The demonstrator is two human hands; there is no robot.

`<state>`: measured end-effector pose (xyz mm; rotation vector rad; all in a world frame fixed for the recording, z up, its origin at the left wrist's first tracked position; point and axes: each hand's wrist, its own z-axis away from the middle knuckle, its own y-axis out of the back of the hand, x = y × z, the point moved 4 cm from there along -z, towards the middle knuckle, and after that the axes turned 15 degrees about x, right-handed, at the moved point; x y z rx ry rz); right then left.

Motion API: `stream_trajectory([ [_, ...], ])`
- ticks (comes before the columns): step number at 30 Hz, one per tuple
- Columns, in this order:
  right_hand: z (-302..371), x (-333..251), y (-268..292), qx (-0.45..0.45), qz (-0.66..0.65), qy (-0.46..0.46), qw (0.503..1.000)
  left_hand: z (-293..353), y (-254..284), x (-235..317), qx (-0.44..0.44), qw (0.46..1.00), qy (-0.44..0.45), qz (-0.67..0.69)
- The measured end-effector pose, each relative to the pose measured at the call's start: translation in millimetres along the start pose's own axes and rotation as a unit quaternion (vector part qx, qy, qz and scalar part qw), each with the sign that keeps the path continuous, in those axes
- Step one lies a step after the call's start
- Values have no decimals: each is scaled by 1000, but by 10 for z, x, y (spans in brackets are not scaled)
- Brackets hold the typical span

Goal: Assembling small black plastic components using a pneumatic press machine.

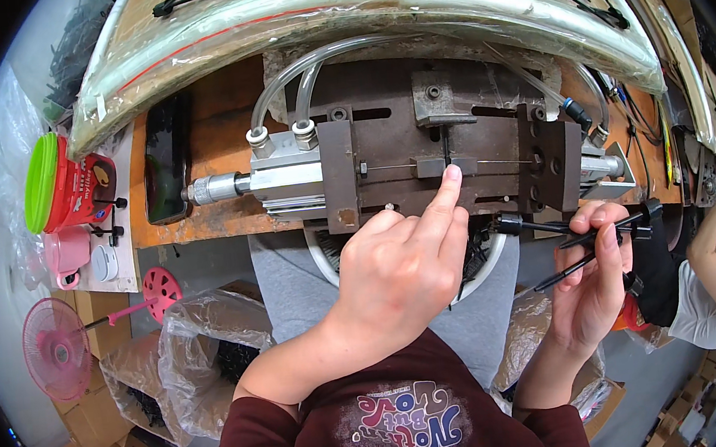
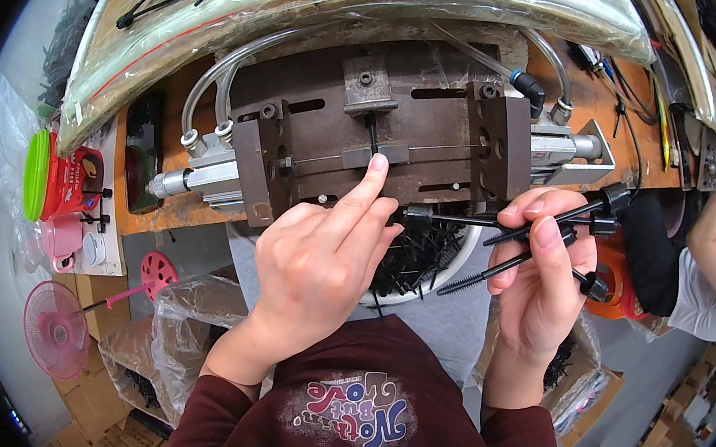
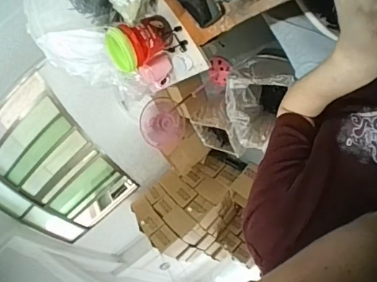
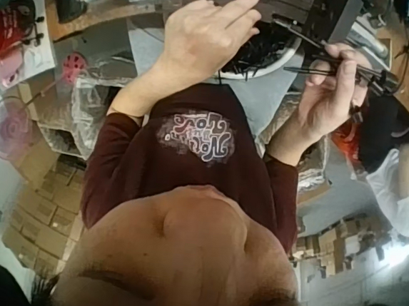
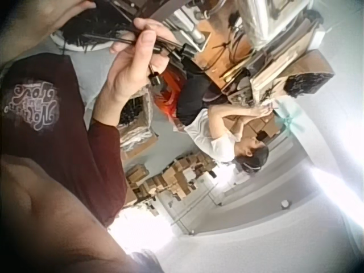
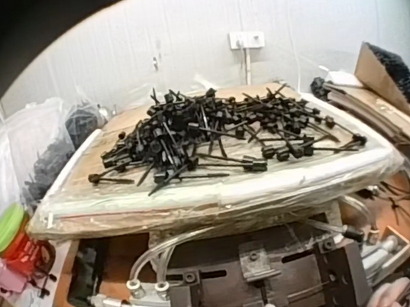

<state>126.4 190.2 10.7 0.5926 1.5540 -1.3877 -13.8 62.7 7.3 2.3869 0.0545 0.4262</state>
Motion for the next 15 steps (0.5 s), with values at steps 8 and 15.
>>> stream_trajectory([
  [8, 0, 104, 4, -35, -50, -99, 993, -18, 27, -11, -19, 999, 20, 17],
  [15, 62, 142, -48, -77, -54, -142, 985, -17, 286, -17, -49, 880, 201, 428],
])
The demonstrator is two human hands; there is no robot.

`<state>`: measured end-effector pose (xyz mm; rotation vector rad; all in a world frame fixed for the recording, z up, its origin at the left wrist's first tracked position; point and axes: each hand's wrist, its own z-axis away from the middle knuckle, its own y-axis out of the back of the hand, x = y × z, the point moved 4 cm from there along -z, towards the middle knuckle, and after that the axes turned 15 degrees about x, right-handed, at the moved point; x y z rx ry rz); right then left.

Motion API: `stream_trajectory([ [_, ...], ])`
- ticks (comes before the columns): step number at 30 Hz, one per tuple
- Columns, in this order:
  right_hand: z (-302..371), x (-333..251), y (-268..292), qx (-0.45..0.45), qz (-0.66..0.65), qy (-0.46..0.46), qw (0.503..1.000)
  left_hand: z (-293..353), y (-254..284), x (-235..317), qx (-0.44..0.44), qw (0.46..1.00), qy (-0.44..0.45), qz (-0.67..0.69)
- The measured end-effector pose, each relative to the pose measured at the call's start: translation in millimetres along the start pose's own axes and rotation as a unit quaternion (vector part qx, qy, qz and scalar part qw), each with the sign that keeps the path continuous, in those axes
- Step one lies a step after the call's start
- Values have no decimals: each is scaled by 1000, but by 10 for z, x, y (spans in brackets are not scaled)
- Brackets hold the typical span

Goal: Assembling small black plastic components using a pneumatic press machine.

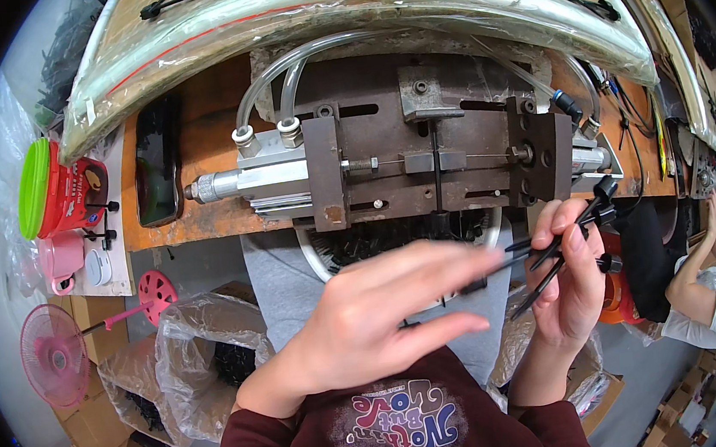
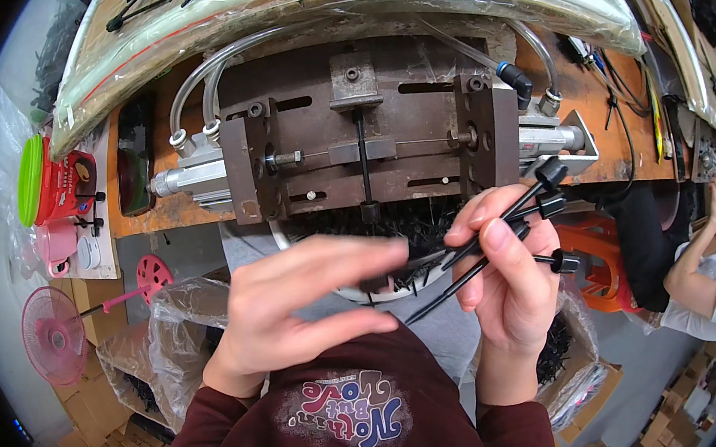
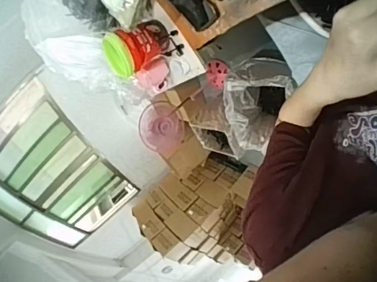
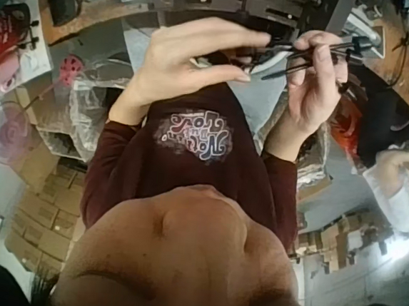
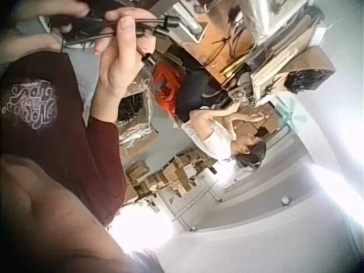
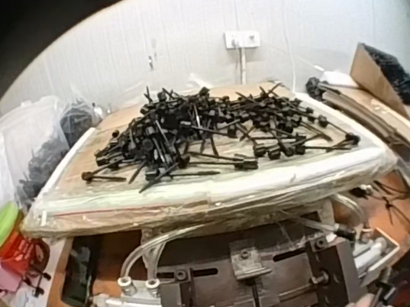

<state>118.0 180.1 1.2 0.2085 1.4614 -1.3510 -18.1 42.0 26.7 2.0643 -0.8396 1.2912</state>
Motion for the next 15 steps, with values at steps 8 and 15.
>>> stream_trajectory([
  [8, -106, -174, 136, 78, 23, 135, 987, 125, 149, 12, 31, 996, -66, -48],
  [15, 58, -163, 11, 87, 173, 271, 943, 66, -76, -146, 104, 935, -193, -278],
])
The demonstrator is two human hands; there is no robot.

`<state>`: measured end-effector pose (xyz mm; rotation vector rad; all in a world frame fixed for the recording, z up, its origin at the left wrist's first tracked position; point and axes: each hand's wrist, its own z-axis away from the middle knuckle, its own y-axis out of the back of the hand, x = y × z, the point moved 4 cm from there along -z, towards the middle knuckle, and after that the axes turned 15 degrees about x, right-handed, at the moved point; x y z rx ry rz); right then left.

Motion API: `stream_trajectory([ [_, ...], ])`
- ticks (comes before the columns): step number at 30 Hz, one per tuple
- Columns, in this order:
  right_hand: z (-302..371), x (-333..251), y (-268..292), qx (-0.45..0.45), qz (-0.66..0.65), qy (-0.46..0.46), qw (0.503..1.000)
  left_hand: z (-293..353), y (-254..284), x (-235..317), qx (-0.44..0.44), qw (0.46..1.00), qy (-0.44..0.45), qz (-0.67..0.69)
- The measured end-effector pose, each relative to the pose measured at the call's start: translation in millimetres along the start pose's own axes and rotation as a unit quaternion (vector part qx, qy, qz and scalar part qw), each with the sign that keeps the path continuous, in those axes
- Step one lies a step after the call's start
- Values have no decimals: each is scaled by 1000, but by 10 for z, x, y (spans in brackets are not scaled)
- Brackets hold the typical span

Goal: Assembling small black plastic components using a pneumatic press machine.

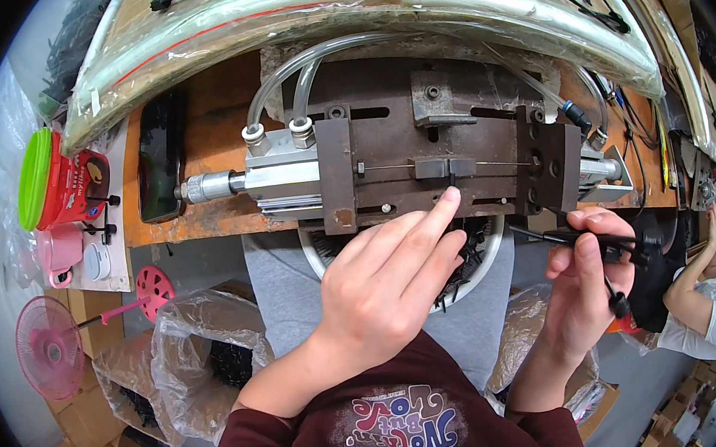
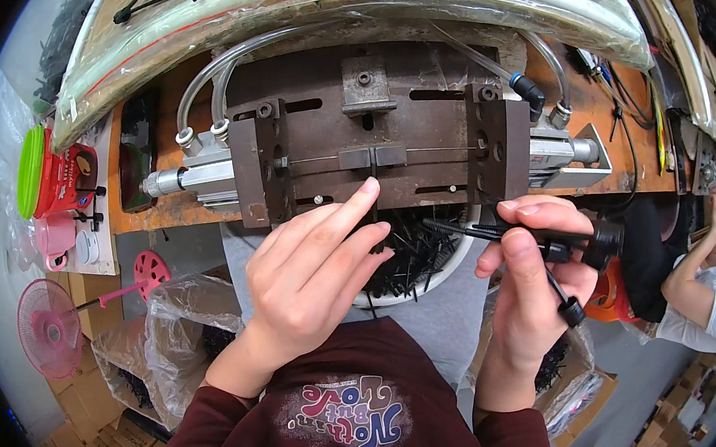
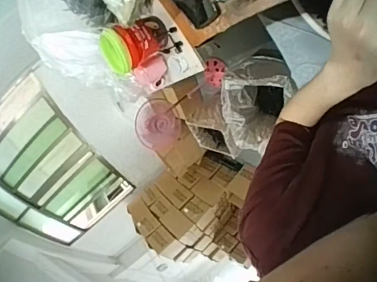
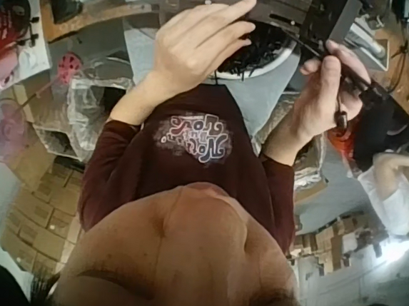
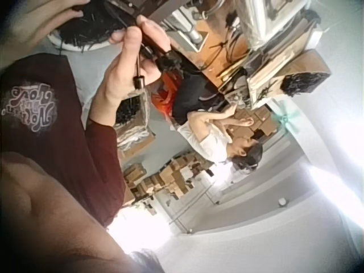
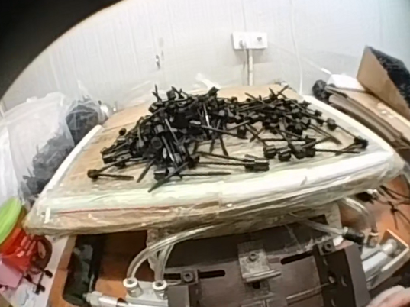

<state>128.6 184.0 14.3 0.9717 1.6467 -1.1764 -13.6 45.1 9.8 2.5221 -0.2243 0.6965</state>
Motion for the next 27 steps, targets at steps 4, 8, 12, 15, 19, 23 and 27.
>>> stream_trajectory([
  [4, 66, -68, -50, -7, 89, 149, 985, -35, 33, -8, 1, 974, 137, 180],
  [8, 144, -100, -171, -81, 304, 476, 821, 32, 101, -81, -21, 812, 371, 450],
  [12, 230, -24, -210, -131, 298, 528, 784, 69, 125, 10, 74, 632, 541, 550],
  [15, 253, 4, -257, -137, 296, 548, 770, -24, 191, -4, -51, 792, 417, 444],
  [19, 313, 22, -331, -156, 280, 554, 768, -33, 179, 43, -111, 878, 295, 360],
  [23, 230, 36, -280, -141, 284, 538, 782, -102, 274, 64, -89, 927, 222, 289],
  [27, 139, 40, -198, -82, 274, 495, 820, -22, 189, 53, -21, 981, 149, 121],
])
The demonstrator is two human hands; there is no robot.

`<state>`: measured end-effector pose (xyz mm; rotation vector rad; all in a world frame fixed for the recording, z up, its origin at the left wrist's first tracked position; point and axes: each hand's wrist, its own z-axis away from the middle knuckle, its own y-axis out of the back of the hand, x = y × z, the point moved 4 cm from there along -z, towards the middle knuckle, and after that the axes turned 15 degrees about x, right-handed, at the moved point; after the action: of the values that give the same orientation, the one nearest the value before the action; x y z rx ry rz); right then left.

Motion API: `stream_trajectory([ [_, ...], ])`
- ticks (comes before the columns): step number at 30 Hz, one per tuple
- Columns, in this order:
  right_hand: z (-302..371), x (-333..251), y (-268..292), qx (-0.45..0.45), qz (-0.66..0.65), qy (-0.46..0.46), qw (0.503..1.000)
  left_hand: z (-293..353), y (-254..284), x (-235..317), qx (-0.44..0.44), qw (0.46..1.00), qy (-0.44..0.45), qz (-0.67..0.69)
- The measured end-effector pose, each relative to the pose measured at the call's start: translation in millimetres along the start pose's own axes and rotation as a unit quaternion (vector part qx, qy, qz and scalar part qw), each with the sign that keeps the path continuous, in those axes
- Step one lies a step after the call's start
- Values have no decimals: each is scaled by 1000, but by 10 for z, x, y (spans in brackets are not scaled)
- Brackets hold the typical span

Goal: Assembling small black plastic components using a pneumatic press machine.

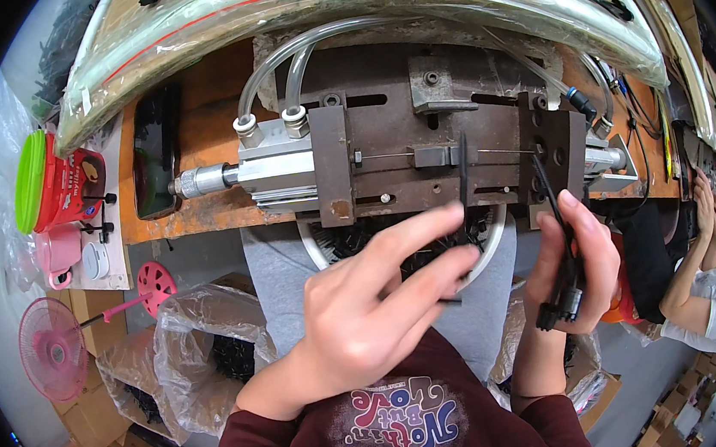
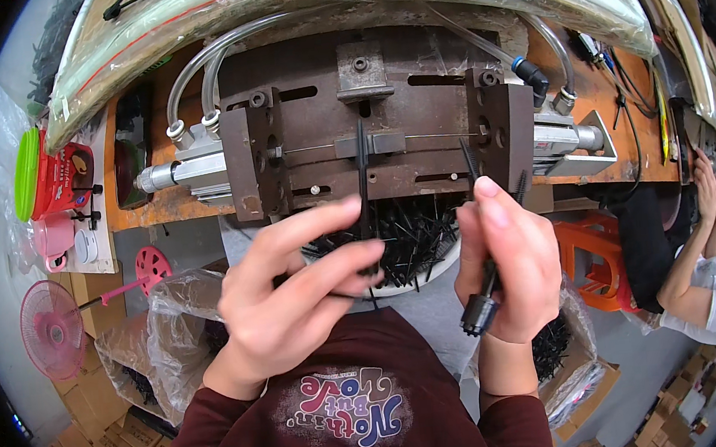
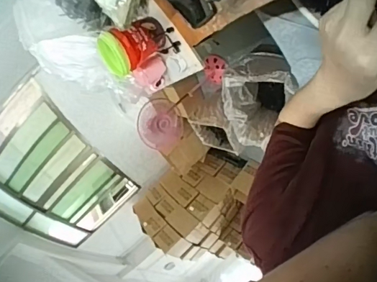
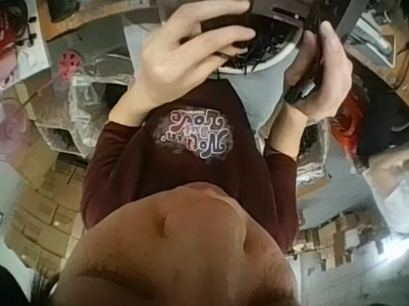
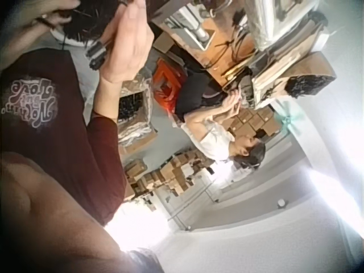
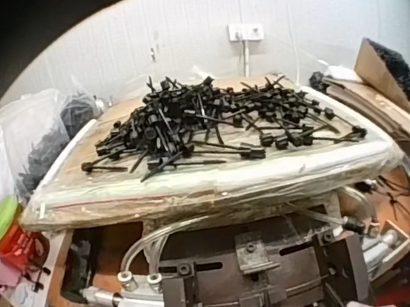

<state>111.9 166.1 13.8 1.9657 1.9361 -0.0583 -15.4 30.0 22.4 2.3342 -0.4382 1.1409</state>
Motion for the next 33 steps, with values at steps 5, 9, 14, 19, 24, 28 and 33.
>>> stream_trajectory([
  [5, 103, 36, 38, 25, -70, -77, 994, 24, -208, -150, -42, 971, -121, -202],
  [9, 109, 55, 109, 7, -72, -123, 990, -23, -265, -168, -40, 957, -148, -248],
  [14, 99, 38, 110, 3, -80, -128, 989, -57, -277, -149, -43, 957, -141, -251],
  [19, 110, 4, 133, 16, -42, -135, 990, -44, -268, -154, -53, 957, -129, -252],
  [24, 97, -32, 183, -1, 48, -103, 993, -84, -182, -135, -61, 997, -33, -41],
  [28, 89, -144, 94, -11, 6, -82, 997, -31, -145, 24, -73, 981, 42, 173],
  [33, 56, -143, 65, -80, -7, -74, 994, -8, -137, 24, -44, 988, -3, 150],
])
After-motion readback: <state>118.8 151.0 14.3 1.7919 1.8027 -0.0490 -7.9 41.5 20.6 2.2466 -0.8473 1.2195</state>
